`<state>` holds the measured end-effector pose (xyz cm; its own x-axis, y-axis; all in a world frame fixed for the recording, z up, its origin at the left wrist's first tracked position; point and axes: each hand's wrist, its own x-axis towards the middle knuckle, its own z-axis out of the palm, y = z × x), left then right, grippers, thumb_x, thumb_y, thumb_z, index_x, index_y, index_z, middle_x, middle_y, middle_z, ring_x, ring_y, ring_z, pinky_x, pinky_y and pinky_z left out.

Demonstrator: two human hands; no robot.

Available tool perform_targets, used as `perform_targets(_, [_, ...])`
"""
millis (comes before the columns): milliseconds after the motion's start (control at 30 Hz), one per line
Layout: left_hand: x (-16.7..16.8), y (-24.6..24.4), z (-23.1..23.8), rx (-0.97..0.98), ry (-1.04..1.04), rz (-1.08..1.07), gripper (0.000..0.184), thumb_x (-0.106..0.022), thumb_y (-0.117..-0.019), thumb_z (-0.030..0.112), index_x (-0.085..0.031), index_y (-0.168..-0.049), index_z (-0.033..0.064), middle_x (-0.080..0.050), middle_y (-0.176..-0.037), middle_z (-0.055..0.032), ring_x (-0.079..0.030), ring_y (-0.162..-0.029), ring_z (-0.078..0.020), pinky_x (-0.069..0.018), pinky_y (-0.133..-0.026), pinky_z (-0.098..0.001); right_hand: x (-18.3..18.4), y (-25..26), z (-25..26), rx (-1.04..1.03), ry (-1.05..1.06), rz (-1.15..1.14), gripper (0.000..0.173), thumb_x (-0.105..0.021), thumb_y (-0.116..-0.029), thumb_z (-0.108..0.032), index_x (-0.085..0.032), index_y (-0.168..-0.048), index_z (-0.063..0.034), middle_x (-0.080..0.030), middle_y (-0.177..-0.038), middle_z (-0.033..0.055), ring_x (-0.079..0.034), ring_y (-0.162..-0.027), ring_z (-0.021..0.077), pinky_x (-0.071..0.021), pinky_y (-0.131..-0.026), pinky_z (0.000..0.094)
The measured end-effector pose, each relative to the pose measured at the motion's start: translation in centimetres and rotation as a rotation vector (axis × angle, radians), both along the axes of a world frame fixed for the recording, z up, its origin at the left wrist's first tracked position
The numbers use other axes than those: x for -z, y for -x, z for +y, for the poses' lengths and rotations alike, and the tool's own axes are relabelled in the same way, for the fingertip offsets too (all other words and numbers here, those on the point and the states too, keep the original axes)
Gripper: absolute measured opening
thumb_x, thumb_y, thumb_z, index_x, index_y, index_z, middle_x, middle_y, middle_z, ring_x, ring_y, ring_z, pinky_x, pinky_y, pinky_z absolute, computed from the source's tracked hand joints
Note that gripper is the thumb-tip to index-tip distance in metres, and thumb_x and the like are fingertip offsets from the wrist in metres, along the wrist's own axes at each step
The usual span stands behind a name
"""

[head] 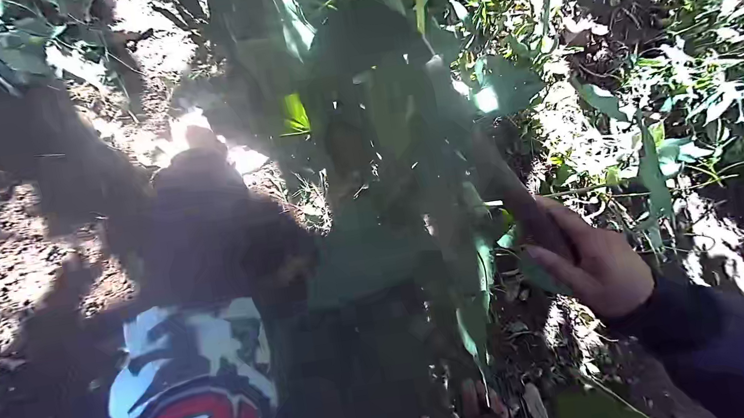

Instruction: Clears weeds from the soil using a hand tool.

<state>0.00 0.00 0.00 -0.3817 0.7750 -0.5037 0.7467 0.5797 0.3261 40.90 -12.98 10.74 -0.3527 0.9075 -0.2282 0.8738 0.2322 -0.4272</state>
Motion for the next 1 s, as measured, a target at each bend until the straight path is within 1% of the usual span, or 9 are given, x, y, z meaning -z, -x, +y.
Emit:
perform_targets(133, [3.2, 5.3, -2.4, 0.008, -0.416, -0.102, 0.049, -0.053, -0.1063, 0.010, -0.043, -0.150, -0.0077, -0.036, -0.157, -0.0361, -0.034, -0.146, -0.0561, -0.0200, -0.115, -0.0779, -0.9, 1.4, 1.6, 0.022, -0.034, 0.060, 0.065, -0.057, -0.0989, -0.037, -0.045, -0.148, 0.0032, -0.071, -0.090, 0.0187, -0.067, -0.064, 0.0251, -0.0579, -0.060, 0.0461])
perform_targets(267, [-0.3, 8.0, -8.8, 0.130, -0.624, -0.185, 0.050, -0.059, -0.1033, 0.010, -0.047, -0.151, -0.0027, -0.037, -0.160, -0.0286, -0.037, -0.145, -0.0520, -0.0230, -0.112, -0.0784, -1.8, 4.5, 4.0, 0.018, -0.030, 0.139, 0.067, -0.055, -0.0977, -0.041, -0.044, -0.150, -0.0019, -0.069, -0.089, 0.0150, -0.065, -0.061, 0.0205, -0.0572, -0.058, 0.0438])
perform_targets(433, [-4.0, 7.3, -23.7, 0.199, -0.426, -0.309, 0.046, -0.061, -0.1029, 0.016, -0.055, -0.148, 0.0071, -0.053, -0.151, -0.0190, -0.055, -0.134, -0.0388, -0.0432, -0.110, -0.0637, -2.0, 12.0, 7.2, -0.029, 0.134, 0.291, 0.061, -0.061, -0.0991, -0.027, -0.040, -0.153, -0.0058, -0.068, -0.097, 0.0162, -0.066, -0.069, 0.0217, -0.0585, -0.065, 0.0444])
perform_targets(500, [-5.0, 6.4, -30.4, 0.186, -0.084, -0.378, 0.040, -0.057, -0.1064, 0.019, -0.059, -0.144, 0.0062, -0.062, -0.141, -0.0224, -0.059, -0.130, -0.0421, -0.0407, -0.111, -0.0640, -0.6, 17.2, 9.0, 0.025, 0.332, 0.371, 0.059, -0.060, -0.1025, -0.019, -0.035, -0.153, -0.0024, -0.067, -0.095, 0.0166, -0.065, -0.070, 0.0209, -0.0574, -0.068, 0.0411])
perform_targets(600, [-4.8, 5.5, -40.2, 0.042, 0.194, -0.418, 0.040, -0.058, -0.1063, 0.022, -0.060, -0.144, 0.0086, -0.055, -0.149, -0.0218, -0.053, -0.138, -0.0418, -0.0373, -0.115, -0.0625, 3.8, 26.1, 13.0, 0.071, 0.537, 0.485, 0.048, -0.049, -0.1092, -0.024, -0.038, -0.149, 0.0007, -0.065, -0.097, 0.0155, -0.063, -0.074, 0.0192, -0.0563, -0.073, 0.0375])
perform_targets(767, [-9.2, 0.6, -53.3, -0.349, -0.002, -0.332, 0.041, -0.061, -0.1033, 0.022, -0.062, -0.142, 0.0106, -0.052, -0.153, -0.0186, -0.051, -0.140, -0.0404, -0.0392, -0.114, -0.0629, 14.8, 37.6, 19.3, -0.008, 0.610, 0.582, 0.061, -0.023, -0.1132, -0.041, -0.038, -0.148, 0.0068, -0.060, -0.129, 0.0242, -0.065, -0.107, 0.0243, -0.0553, -0.093, 0.0402])
perform_targets(833, [-11.1, -1.5, -56.6, -0.438, -0.065, -0.330, 0.042, -0.059, -0.1028, 0.020, -0.061, -0.143, 0.0073, -0.055, -0.150, -0.0176, -0.053, -0.139, -0.0379, -0.0397, -0.115, -0.0603, 16.4, 40.7, 18.5, 0.181, 0.677, 0.529, 0.054, -0.027, -0.1123, -0.042, -0.041, -0.144, -0.0003, -0.057, -0.122, 0.0159, -0.060, -0.098, 0.0195, -0.0518, -0.086, 0.0356])
perform_targets(933, [-11.8, -3.3, -58.2, -0.511, -0.121, -0.322, 0.044, -0.060, -0.1018, 0.020, -0.060, -0.142, 0.0034, -0.061, -0.143, -0.0185, -0.058, -0.134, -0.0364, -0.0427, -0.113, -0.0586, 19.4, 39.3, 17.9, 0.088, 0.601, 0.390, 0.057, -0.039, -0.1112, -0.037, -0.036, -0.153, 0.0011, -0.053, -0.138, 0.0293, -0.064, -0.107, 0.0358, -0.0534, -0.094, 0.0503])
perform_targets(1000, [-10.1, -3.5, -57.2, -0.509, -0.078, -0.344, 0.045, -0.060, -0.1020, 0.020, -0.059, -0.144, 0.0050, -0.060, -0.144, -0.0192, -0.057, -0.134, -0.0374, -0.0426, -0.114, -0.0587, 18.7, 35.3, 17.0, -0.044, 0.603, 0.262, 0.056, -0.037, -0.1118, -0.041, -0.040, -0.150, -0.0008, -0.061, -0.111, 0.0230, -0.062, -0.082, 0.0261, -0.0541, -0.076, 0.0440])
